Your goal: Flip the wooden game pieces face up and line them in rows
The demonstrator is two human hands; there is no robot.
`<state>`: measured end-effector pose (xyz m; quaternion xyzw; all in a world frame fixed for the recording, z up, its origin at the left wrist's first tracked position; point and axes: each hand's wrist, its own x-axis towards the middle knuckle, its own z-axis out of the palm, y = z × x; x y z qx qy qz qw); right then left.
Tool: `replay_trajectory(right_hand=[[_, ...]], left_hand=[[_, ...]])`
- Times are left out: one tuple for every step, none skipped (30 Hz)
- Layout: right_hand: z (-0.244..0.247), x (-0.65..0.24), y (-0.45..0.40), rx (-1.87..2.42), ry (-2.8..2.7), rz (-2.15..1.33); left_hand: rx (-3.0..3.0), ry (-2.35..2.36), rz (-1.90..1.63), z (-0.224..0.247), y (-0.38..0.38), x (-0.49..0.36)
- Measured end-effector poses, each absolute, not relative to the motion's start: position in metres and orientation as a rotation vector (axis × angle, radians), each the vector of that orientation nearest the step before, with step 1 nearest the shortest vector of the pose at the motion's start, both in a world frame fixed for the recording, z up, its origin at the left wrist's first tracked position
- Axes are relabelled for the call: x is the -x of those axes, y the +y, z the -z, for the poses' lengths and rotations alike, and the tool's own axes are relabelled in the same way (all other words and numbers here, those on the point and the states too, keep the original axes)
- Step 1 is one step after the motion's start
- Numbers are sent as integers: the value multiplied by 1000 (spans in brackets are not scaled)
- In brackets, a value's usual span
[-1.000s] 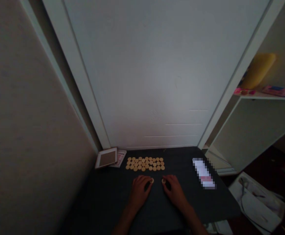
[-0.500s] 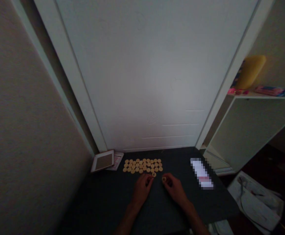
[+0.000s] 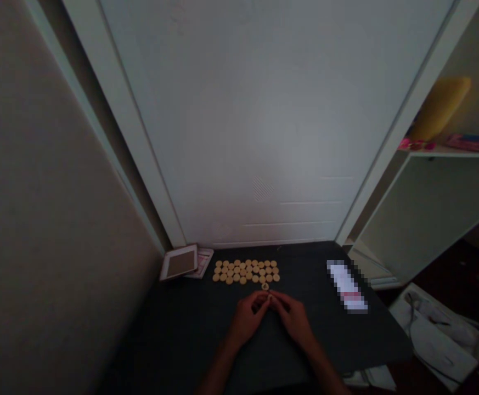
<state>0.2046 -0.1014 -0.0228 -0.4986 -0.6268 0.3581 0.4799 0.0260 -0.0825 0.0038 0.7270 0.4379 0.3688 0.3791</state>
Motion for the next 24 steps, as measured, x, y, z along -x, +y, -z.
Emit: replay_trajectory(right_hand=[[23, -205, -102, 1216, -1542, -871], [24, -205, -102, 1218, -1551, -867], [24, -205, -102, 1221, -1557, -861], [24, -205, -103, 1225, -1560, -849], [23, -204, -103, 1231, -1565, -834], [23, -204, -103, 1236, -1571, -817], [22, -204, -103, 1241, -1576, -799], [21, -203, -103, 1247, -1576, -782], [20, -203, -103, 1253, -1573, -769], [19, -203, -103, 1257, -1569, -762], [18, -202, -104, 1260, -1562, -761], [17, -202, -104, 1264, -1550, -762], [16, -202, -104, 1267, -1538, -768], [14, -202, -104, 1270, -1527, -774], [13, -202, -104, 1272, -1515, -780], [12, -202, -104, 1270, -1504, -783], [11, -202, -105, 1265, -1495, -786], [10, -202, -105, 1256, -1490, -791], [10, -202, -105, 1245, -1487, -800], [10, -202, -105, 1232, -1483, -815], [10, -203, -105, 1221, -1476, -835], [11, -203, -105, 1214, -1464, -853], [11, -203, -104, 1213, -1448, -867], [12, -203, -104, 1218, -1428, -875]], left_hand=[[-1856, 1118, -940, -4, -82, -26], [-1849, 1113, -941, -3, -82, -26], [-1839, 1105, -941, -3, -82, -26], [-1828, 1096, -940, -3, -82, -26], [-1820, 1088, -940, -4, -82, -27], [-1815, 1080, -939, -4, -82, -27], [-1814, 1073, -934, -4, -82, -26], [-1817, 1067, -926, -4, -82, -26], [-1822, 1065, -918, -4, -82, -26], [-1826, 1063, -912, -4, -82, -26], [-1829, 1065, -909, -3, -82, -26], [-1828, 1072, -909, -2, -81, -26], [-1823, 1085, -913, 0, -80, -27], [-1816, 1103, -916, 1, -80, -27], [-1808, 1121, -918, 2, -79, -27], [-1800, 1136, -916, 3, -79, -28], [-1793, 1146, -914, 3, -78, -28], [-1787, 1149, -914, 3, -78, -28], [-1781, 1145, -919, 3, -78, -28], [-1777, 1134, -926, 2, -78, -28], [-1775, 1118, -934, 2, -79, -28], [-1774, 1100, -942, 1, -79, -28], [-1774, 1083, -947, 1, -79, -28], [-1773, 1070, -949, 1, -80, -28]])
